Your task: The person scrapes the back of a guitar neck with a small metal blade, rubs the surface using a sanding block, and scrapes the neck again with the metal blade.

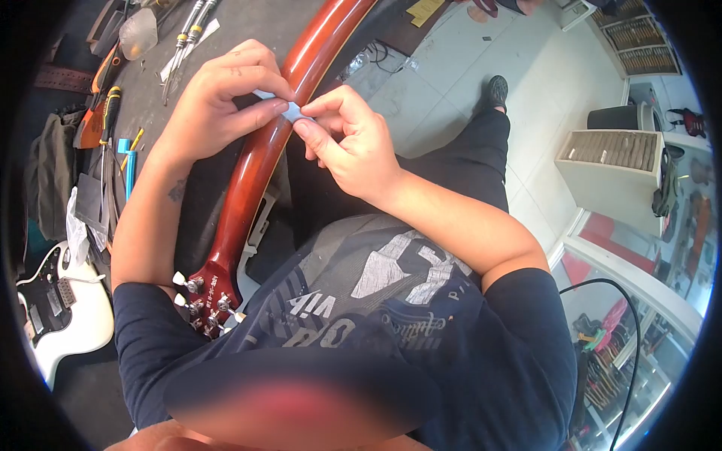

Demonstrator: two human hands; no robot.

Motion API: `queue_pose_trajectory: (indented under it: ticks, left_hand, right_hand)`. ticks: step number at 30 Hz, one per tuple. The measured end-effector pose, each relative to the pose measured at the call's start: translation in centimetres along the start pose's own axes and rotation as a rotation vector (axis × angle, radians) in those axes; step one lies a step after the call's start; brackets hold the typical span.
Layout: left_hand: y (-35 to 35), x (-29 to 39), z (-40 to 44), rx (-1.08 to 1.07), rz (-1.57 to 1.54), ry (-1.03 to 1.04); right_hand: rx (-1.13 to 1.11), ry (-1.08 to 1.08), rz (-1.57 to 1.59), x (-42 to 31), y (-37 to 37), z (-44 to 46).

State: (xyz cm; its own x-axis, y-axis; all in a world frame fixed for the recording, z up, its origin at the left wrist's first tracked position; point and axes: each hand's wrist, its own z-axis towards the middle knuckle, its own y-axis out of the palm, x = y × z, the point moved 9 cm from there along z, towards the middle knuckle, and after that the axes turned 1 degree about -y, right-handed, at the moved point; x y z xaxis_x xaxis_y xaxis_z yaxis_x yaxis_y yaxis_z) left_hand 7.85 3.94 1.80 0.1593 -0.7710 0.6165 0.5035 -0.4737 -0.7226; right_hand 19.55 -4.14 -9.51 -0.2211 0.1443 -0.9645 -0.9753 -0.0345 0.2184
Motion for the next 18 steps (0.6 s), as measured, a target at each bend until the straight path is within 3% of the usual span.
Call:
queue_pose_trajectory:
  ticks: [18]
  left_hand:
    - [0.22, 0.18, 0.02, -0.002, 0.030, 0.012]
  right_hand:
    - [0.017, -0.004, 0.011, 0.23, -0.02, -0.09]
